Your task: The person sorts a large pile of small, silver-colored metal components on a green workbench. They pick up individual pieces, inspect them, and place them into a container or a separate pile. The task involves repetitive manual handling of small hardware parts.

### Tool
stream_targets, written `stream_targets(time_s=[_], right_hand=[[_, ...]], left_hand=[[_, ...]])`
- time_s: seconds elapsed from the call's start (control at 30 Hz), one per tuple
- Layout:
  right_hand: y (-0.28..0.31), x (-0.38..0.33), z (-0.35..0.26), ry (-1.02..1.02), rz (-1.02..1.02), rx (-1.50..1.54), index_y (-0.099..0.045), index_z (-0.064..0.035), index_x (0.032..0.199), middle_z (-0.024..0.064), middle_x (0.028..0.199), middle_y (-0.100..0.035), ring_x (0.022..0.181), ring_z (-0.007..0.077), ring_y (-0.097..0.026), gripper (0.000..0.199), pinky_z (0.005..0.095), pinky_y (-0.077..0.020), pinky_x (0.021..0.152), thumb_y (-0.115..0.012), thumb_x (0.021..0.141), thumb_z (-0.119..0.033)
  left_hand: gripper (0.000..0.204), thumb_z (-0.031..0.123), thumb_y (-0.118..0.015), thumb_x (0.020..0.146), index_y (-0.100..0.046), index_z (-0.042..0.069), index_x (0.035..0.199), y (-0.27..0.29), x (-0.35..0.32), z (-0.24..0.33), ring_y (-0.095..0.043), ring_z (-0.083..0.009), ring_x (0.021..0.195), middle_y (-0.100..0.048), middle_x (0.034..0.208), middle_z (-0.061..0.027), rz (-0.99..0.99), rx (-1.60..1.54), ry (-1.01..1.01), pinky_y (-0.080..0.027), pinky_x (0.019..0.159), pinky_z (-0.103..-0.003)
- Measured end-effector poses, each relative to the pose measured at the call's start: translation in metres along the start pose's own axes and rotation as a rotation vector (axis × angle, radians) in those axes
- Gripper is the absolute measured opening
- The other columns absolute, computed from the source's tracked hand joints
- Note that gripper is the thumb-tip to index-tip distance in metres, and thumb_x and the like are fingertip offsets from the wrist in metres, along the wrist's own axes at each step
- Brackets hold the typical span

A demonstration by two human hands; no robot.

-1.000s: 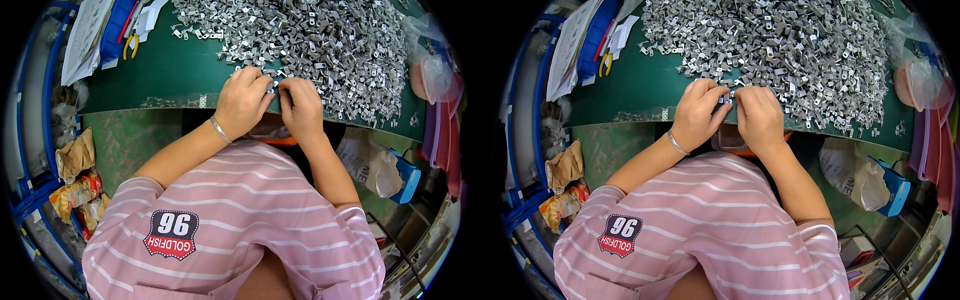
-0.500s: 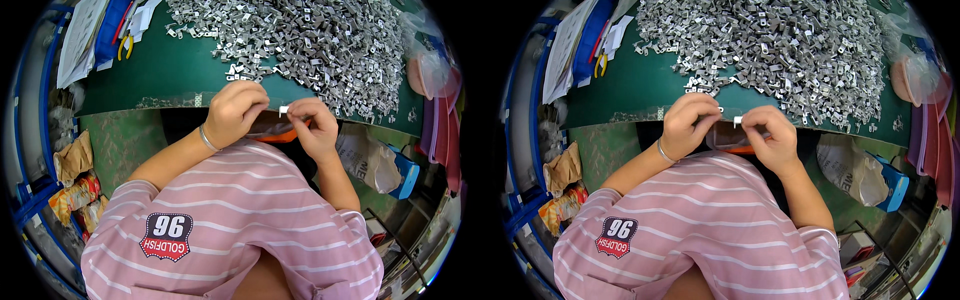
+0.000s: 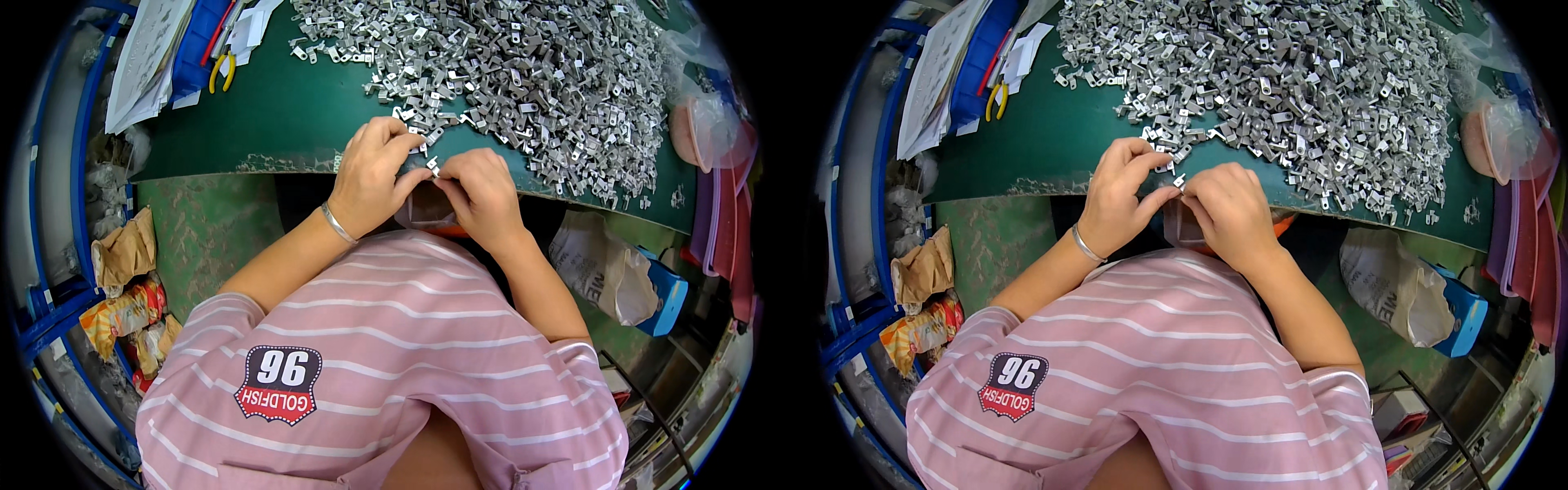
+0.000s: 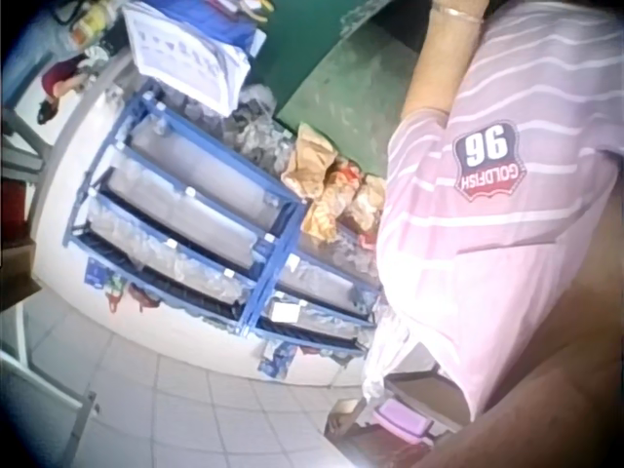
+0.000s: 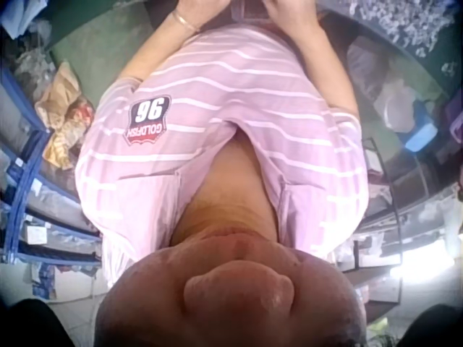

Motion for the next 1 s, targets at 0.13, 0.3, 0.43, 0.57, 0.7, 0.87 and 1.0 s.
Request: stream_targets(time_s=[0.13,0.3,0.43,0.57,0.7,0.87,1.0], right_hand=[[0.009,-0.012,0.006,0.001,0.0,-0.012,-0.064,-0.0077,0.097,0.0067,0.096,-0.067,0.091,0.0306,-0.062,0.026,0.0404,-0.0451,0.079,-0.079,0.075,-0.004],[0.008,0.001,-0.008,-0.008,0.103,-0.018,-0.063,-0.0063,0.098,0.0068,0.096,-0.068,0.093,0.0306,-0.063,0.028,0.0424,-0.0458,0.079,-0.079,0.075,-0.002],[-0.001,-0.001,-0.005,0.048,0.076,-0.037,-0.063,-0.0058,0.096,0.0078,0.096,-0.069,0.092,0.0305,-0.063,0.028,0.0423,-0.0463,0.079,-0.078,0.074,-0.001],[0.007,-0.012,-0.001,0.036,0.068,0.045,-0.063,-0.0047,0.091,0.0092,0.092,-0.068,0.086,0.0303,-0.064,0.024,0.0401,-0.0474,0.074,-0.076,0.073,0.003],[0.024,-0.014,-0.003,0.03,-0.035,0.077,-0.064,-0.0025,0.091,0.0116,0.093,-0.067,0.083,0.0315,-0.064,0.02,0.0403,-0.0502,0.072,-0.074,0.075,0.005],[0.027,0.016,-0.004,0.081,0.045,-0.046,-0.066,-0.0007,0.106,0.0167,0.11,-0.066,0.098,0.0363,-0.064,0.026,0.0429,-0.0525,0.084,-0.073,0.081,0.0],[-0.003,0.04,0.002,0.017,0.041,-0.106,-0.065,-0.0006,0.116,0.0182,0.122,-0.063,0.111,0.0382,-0.061,0.033,0.0457,-0.0497,0.094,-0.072,0.085,-0.008]], left_hand=[[0.033,0.003,-0.083,0.074,-0.069,0.001,0.104,-0.007,-0.003,0.001,-0.062,-0.0311,0.09,-0.061,0.102,-0.0131,-0.041,-0.036,-0.042,-0.051,0.079,-0.039],[0.028,-0.003,-0.078,0.079,-0.069,0.0,0.104,-0.012,-0.005,-0.004,-0.066,-0.0236,0.082,-0.062,0.103,-0.0123,-0.032,-0.179,0.003,-0.056,0.072,-0.032],[0.022,-0.005,-0.074,0.084,-0.068,0.0,0.105,-0.01,-0.008,-0.012,-0.066,-0.0156,0.083,-0.065,0.102,-0.0093,-0.055,-0.407,0.198,-0.056,0.072,-0.028],[0.018,-0.004,-0.071,0.085,-0.068,-0.001,0.103,-0.013,-0.019,-0.01,-0.066,-0.0119,0.083,-0.067,0.098,-0.0071,-0.141,-0.544,0.302,-0.055,0.071,-0.026],[0.02,-0.003,-0.073,0.083,-0.07,-0.001,0.102,-0.024,-0.025,0.011,-0.067,-0.0154,0.077,-0.069,0.1,-0.0109,-0.274,-0.545,0.192,-0.056,0.07,-0.028],[0.03,0.0,-0.076,0.079,-0.067,0.001,0.107,0.002,0.004,0.01,-0.065,-0.0213,0.081,-0.063,0.108,-0.0133,-0.056,-0.169,0.028,-0.055,0.071,-0.031],[0.045,0.009,-0.083,0.075,-0.063,0.003,0.115,0.005,0.026,-0.02,-0.059,-0.0297,0.083,-0.057,0.107,-0.0144,0.014,0.183,0.002,-0.052,0.074,-0.037]])
Point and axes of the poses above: each hand's wrist, its own x-axis towards the middle knuckle, its own y-axis out of the back of the hand, z = x × y, the point moved 8 cm from there along x, towards the middle knuckle
